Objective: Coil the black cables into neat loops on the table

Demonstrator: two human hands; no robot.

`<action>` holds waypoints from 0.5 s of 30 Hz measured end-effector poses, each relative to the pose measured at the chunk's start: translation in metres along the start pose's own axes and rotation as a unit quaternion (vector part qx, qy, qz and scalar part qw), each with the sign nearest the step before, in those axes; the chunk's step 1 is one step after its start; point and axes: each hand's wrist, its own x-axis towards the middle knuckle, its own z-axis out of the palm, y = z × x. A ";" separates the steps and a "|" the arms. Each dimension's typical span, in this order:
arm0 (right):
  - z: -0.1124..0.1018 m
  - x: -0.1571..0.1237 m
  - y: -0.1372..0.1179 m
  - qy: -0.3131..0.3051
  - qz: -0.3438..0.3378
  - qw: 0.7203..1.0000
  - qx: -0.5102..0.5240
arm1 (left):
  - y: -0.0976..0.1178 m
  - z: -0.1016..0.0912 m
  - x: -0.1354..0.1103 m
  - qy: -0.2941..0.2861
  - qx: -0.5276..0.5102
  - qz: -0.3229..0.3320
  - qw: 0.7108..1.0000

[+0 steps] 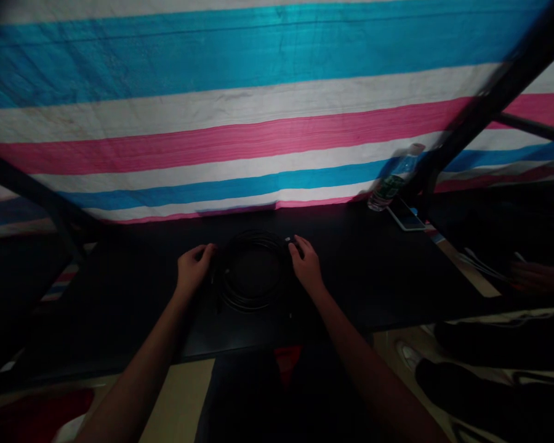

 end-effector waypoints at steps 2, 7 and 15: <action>0.004 0.012 0.000 -0.012 0.013 0.999 0.029 | 0.004 0.007 -0.002 -0.006 -0.094 -0.023 0.995; 0.016 0.028 -0.003 -0.072 0.009 0.996 0.060 | 0.011 0.016 -0.008 -0.077 -0.180 -0.025 0.980; 0.015 0.081 -0.001 -0.110 0.002 0.991 0.072 | 0.007 0.015 0.044 -0.159 -0.154 -0.024 0.975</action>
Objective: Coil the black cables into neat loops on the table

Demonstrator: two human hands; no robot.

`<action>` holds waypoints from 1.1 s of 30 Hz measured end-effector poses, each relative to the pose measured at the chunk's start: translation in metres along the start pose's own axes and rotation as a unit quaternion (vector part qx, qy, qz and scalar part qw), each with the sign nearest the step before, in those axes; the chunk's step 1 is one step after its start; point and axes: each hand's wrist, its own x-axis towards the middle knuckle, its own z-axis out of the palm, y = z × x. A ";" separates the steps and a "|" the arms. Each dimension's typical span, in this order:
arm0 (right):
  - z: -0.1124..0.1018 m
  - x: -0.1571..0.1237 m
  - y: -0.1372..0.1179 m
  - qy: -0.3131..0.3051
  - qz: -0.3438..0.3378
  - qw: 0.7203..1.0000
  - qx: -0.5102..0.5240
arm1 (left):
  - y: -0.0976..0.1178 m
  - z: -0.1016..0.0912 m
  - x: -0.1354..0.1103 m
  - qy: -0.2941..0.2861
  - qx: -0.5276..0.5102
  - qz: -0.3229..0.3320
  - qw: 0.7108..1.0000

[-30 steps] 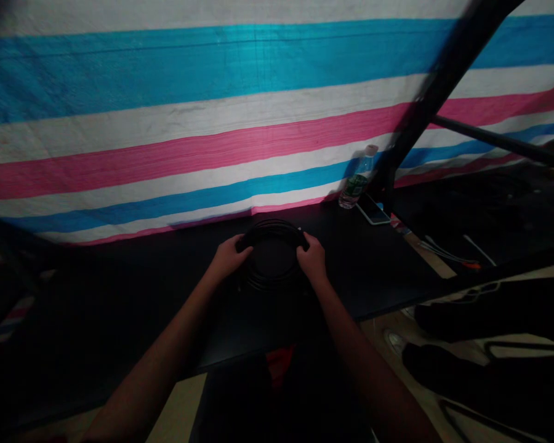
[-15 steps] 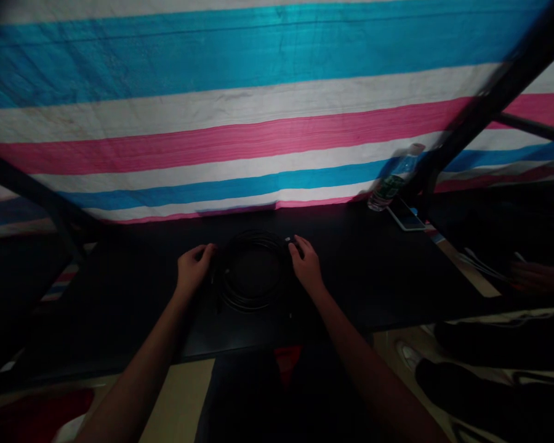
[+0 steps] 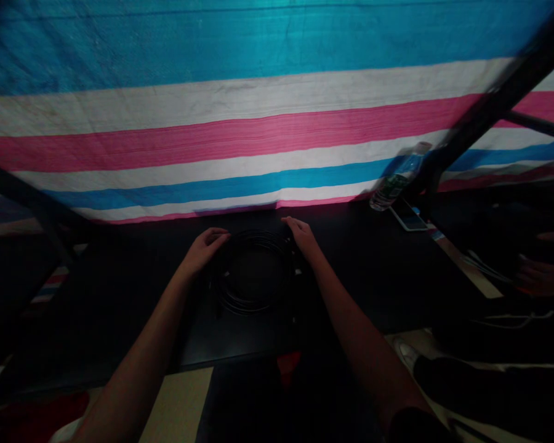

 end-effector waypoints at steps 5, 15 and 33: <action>0.018 -0.004 -0.005 -0.065 -0.021 0.998 -0.001 | 0.010 0.016 0.016 -0.104 0.099 0.085 0.986; 0.021 -0.028 -0.025 -0.203 -0.116 0.952 -0.197 | 0.018 0.022 0.003 -0.098 0.335 0.119 0.930; 0.007 -0.021 -0.024 -0.117 -0.140 0.961 -0.209 | 0.012 0.002 0.004 -0.076 0.276 0.085 0.954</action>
